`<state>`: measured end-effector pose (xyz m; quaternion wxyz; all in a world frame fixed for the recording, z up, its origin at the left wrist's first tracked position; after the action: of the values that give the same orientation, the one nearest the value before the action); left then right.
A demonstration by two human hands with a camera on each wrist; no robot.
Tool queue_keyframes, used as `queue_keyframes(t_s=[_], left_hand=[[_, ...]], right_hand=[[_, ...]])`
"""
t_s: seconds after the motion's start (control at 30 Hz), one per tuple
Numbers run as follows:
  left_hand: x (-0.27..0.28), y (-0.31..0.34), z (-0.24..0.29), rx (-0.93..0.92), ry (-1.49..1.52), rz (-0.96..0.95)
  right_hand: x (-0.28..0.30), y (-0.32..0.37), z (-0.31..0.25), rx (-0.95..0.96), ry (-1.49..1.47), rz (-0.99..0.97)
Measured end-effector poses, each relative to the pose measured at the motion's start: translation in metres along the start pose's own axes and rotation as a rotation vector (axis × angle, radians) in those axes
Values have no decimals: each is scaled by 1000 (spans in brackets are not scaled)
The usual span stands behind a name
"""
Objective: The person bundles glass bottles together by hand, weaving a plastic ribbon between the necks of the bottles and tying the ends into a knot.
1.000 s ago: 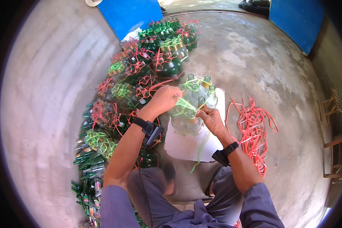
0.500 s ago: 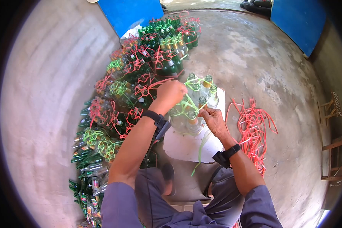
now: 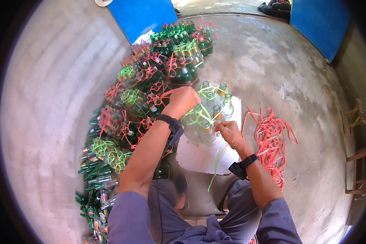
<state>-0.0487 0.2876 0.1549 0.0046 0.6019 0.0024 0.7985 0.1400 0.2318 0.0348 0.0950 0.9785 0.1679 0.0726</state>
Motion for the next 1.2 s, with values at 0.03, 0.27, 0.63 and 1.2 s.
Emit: queue_keyframes(t_s=[0.03, 0.27, 0.63, 1.2], left_hand=[[-2, -2, -2, 28, -10, -25], [-18, -23, -15, 195, 56, -178], [-19, -19, -6, 153, 250, -204], [-20, -14, -11, 256, 420, -208]], right_hand=[[0, 1, 0, 4, -1, 3], [-9, 0, 14, -39, -40, -3], [-10, -12, 29, -26, -4, 41], [-5, -14, 33, -19, 97, 88]])
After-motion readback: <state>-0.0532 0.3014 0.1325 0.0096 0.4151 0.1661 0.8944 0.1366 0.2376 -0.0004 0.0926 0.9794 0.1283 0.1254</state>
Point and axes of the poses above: each hand's wrist, its own y-axis away from the middle knuckle, its own x-axis out of the back of the hand, z = x × y, the point moved 8 cm from there along -y, towards the middle knuckle, and after that the axes turned 1 degree about y, right-handed, at the moved point
